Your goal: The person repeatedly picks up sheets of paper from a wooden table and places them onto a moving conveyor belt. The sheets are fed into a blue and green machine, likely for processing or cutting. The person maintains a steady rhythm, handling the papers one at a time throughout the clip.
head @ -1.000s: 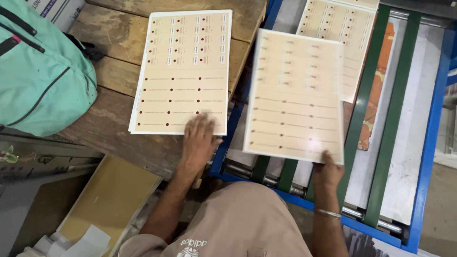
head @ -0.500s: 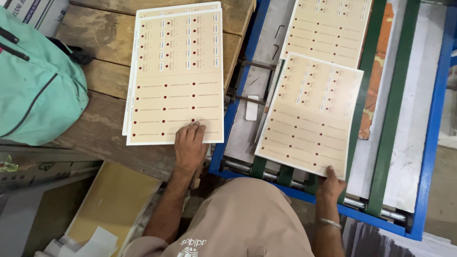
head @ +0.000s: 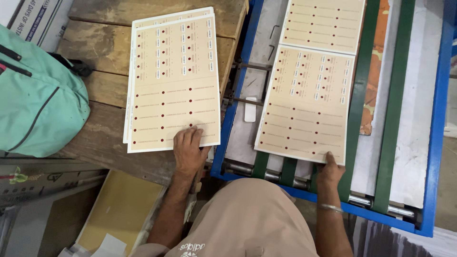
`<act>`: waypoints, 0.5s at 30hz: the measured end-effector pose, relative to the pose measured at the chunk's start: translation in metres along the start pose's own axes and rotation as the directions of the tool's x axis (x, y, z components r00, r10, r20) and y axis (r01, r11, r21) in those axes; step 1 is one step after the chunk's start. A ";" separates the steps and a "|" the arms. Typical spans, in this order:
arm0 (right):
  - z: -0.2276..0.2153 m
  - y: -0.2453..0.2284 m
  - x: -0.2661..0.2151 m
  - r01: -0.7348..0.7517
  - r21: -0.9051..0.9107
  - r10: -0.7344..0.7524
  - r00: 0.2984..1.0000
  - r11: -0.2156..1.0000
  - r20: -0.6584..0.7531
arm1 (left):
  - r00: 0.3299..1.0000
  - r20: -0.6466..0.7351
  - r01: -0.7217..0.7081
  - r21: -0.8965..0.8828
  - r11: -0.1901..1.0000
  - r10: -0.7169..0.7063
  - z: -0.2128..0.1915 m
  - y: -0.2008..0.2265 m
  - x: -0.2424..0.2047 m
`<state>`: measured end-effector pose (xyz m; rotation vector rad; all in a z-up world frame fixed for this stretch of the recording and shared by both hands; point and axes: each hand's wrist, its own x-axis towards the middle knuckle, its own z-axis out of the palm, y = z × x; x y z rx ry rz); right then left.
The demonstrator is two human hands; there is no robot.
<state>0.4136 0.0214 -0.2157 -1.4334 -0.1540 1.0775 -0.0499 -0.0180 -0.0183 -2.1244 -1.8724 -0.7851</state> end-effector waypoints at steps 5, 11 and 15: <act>0.024 -0.014 0.007 -0.045 0.034 0.041 0.993 0.998 0.112 | 1.000 0.011 -0.007 0.010 1.000 0.007 -0.006 0.003 0.005; 0.029 -0.012 0.039 -0.171 0.075 0.150 0.962 0.982 0.228 | 0.997 0.076 0.003 -0.008 1.000 -0.002 -0.001 0.000 0.005; 0.020 -0.013 0.044 -0.203 -0.049 0.208 0.928 0.978 0.309 | 0.997 0.078 -0.010 0.019 1.000 0.008 0.003 -0.004 -0.002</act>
